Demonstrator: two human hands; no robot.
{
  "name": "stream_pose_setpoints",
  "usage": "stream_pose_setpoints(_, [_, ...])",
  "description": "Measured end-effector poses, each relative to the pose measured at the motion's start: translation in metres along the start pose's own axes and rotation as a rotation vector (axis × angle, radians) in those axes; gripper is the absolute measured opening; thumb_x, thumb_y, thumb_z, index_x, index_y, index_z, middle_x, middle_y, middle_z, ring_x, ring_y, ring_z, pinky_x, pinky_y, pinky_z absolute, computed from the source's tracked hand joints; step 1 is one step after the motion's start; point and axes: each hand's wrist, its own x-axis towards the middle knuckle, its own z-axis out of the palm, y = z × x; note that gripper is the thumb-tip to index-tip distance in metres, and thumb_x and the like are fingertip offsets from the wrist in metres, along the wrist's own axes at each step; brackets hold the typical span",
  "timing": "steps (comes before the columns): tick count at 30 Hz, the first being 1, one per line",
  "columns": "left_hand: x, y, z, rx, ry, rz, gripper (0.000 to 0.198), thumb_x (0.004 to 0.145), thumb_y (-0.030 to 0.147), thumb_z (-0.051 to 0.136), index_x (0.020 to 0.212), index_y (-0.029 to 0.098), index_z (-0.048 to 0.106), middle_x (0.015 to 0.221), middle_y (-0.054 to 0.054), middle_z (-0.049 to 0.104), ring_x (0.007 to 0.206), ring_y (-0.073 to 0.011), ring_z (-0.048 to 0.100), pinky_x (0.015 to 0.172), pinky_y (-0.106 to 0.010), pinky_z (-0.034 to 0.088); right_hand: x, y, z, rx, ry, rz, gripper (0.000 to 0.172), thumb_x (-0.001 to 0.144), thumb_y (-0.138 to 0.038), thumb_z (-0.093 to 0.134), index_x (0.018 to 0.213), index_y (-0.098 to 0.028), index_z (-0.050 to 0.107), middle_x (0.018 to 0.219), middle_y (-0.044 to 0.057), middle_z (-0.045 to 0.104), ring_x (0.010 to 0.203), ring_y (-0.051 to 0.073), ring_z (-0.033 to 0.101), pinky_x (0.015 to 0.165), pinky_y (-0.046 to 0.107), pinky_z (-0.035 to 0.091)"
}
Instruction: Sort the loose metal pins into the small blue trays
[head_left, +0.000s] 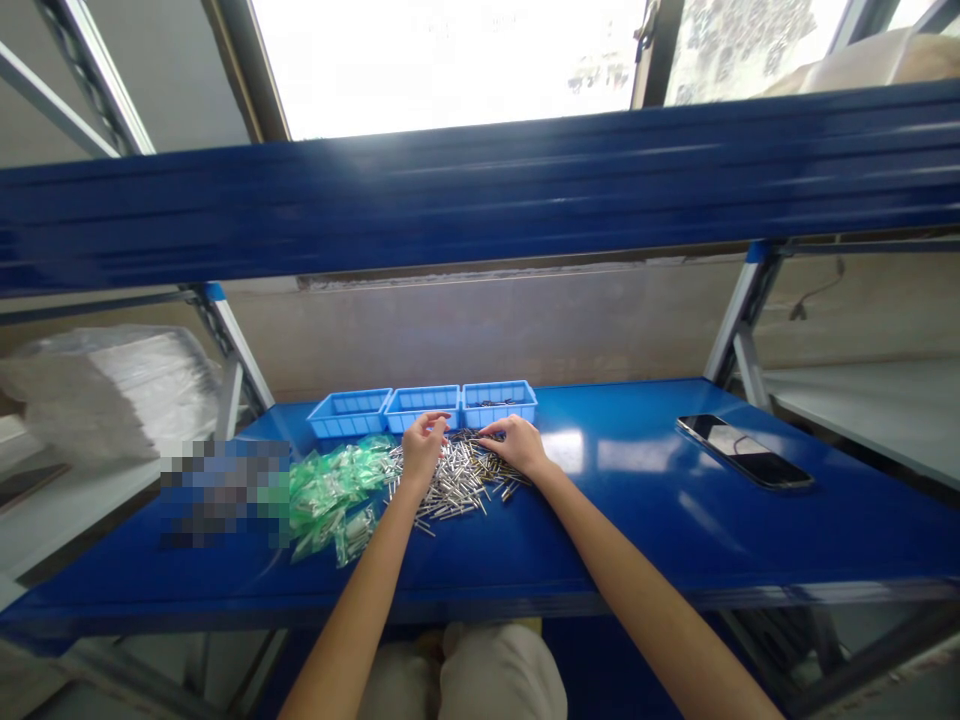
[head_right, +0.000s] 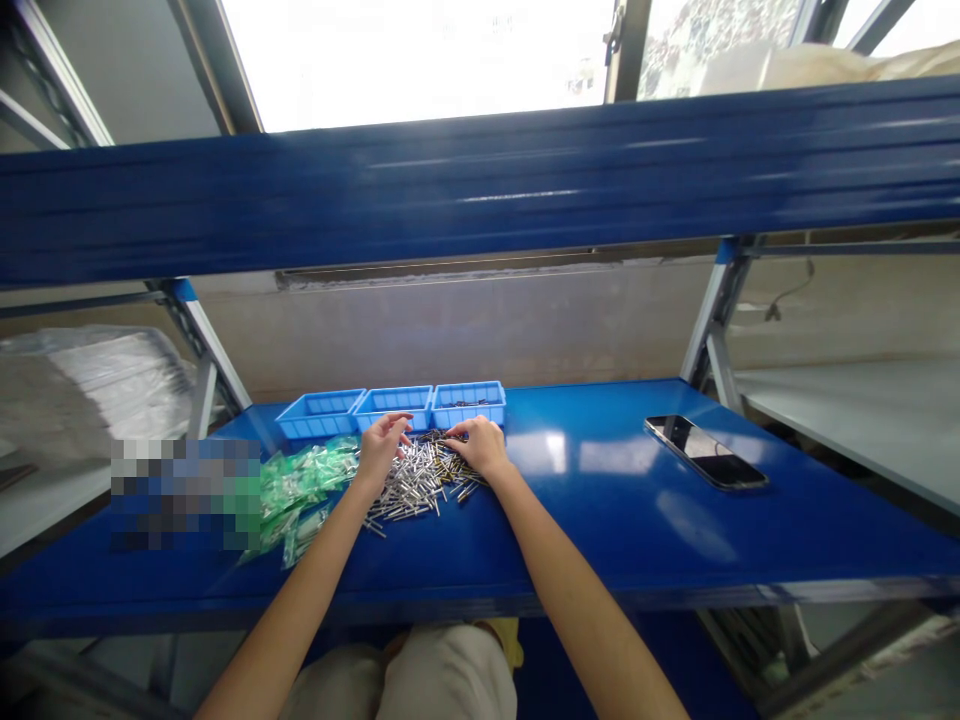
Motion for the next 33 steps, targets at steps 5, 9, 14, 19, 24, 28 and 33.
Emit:
stream_pose_setpoints(5, [0.000, 0.000, 0.000, -0.001, -0.009, -0.004, 0.028, 0.069, 0.033, 0.049, 0.085, 0.013, 0.062, 0.074, -0.005, 0.058, 0.049, -0.0087, 0.049, 0.036, -0.016, 0.035, -0.001, -0.002, -0.001, 0.031, 0.027, -0.005, 0.012, 0.071, -0.034, 0.062, 0.078, -0.029, 0.070, 0.079, -0.001, 0.069, 0.081, 0.020, 0.059, 0.068, 0.029, 0.043])
stream_pose_setpoints(9, [0.000, -0.001, -0.001, -0.006, -0.018, -0.003, 0.028, 0.069, 0.033, 0.049, 0.086, 0.013, 0.062, 0.074, -0.005, 0.058, 0.050, -0.0089, 0.049, 0.036, -0.017, 0.036, -0.001, -0.005, -0.002, 0.075, 0.071, -0.001, 0.013, 0.072, -0.034, 0.060, 0.078, -0.027, 0.070, 0.081, 0.000, 0.069, 0.083, 0.020, 0.060, 0.070, 0.030, 0.044])
stream_pose_setpoints(14, [-0.001, 0.001, -0.002, -0.020, -0.040, 0.002, 0.029, 0.070, 0.032, 0.051, 0.087, 0.013, 0.062, 0.075, -0.006, 0.059, 0.051, -0.0086, 0.049, 0.036, -0.016, 0.036, 0.005, -0.007, -0.001, 0.289, 0.190, 0.076, 0.017, 0.075, -0.032, 0.057, 0.085, -0.025, 0.069, 0.085, 0.002, 0.069, 0.083, 0.019, 0.062, 0.073, 0.031, 0.047])
stream_pose_setpoints(19, [-0.003, 0.004, 0.000, -0.003, -0.125, 0.030, 0.031, 0.069, 0.035, 0.053, 0.090, 0.014, 0.065, 0.074, -0.006, 0.061, 0.051, -0.0090, 0.049, 0.037, -0.017, 0.036, 0.012, -0.012, -0.006, 0.724, 0.250, 0.147, 0.020, 0.071, -0.033, 0.060, 0.083, -0.019, 0.068, 0.084, 0.005, 0.069, 0.076, 0.018, 0.064, 0.071, 0.031, 0.050])
stream_pose_setpoints(24, [-0.007, 0.003, 0.004, 0.062, -0.217, 0.049, 0.037, 0.067, 0.042, 0.058, 0.091, 0.015, 0.067, 0.063, -0.003, 0.062, 0.047, -0.0091, 0.047, 0.039, -0.018, 0.033, 0.009, -0.024, -0.015, 0.984, 0.137, 0.224, 0.039, 0.062, -0.038, 0.067, 0.095, -0.018, 0.064, 0.081, 0.007, 0.069, 0.076, 0.020, 0.065, 0.063, 0.030, 0.051])
stream_pose_setpoints(28, [-0.011, 0.006, 0.004, 0.141, -0.240, 0.090, 0.036, 0.064, 0.045, 0.060, 0.084, 0.016, 0.069, 0.055, -0.001, 0.060, 0.044, -0.0091, 0.045, 0.042, -0.020, 0.034, 0.004, -0.029, -0.017, 1.026, 0.059, 0.195, 0.035, 0.059, -0.038, 0.069, 0.087, -0.018, 0.067, 0.083, 0.008, 0.069, 0.080, 0.022, 0.064, 0.067, 0.032, 0.050])
stream_pose_setpoints(33, [-0.014, 0.009, 0.003, 0.154, -0.242, 0.133, 0.036, 0.066, 0.047, 0.058, 0.079, 0.015, 0.069, 0.055, -0.002, 0.060, 0.044, -0.0098, 0.046, 0.043, -0.021, 0.034, 0.001, -0.029, -0.014, 1.027, 0.030, 0.180, 0.033, 0.057, -0.039, 0.072, 0.080, -0.017, 0.068, 0.080, 0.008, 0.069, 0.079, 0.023, 0.064, 0.068, 0.033, 0.050])
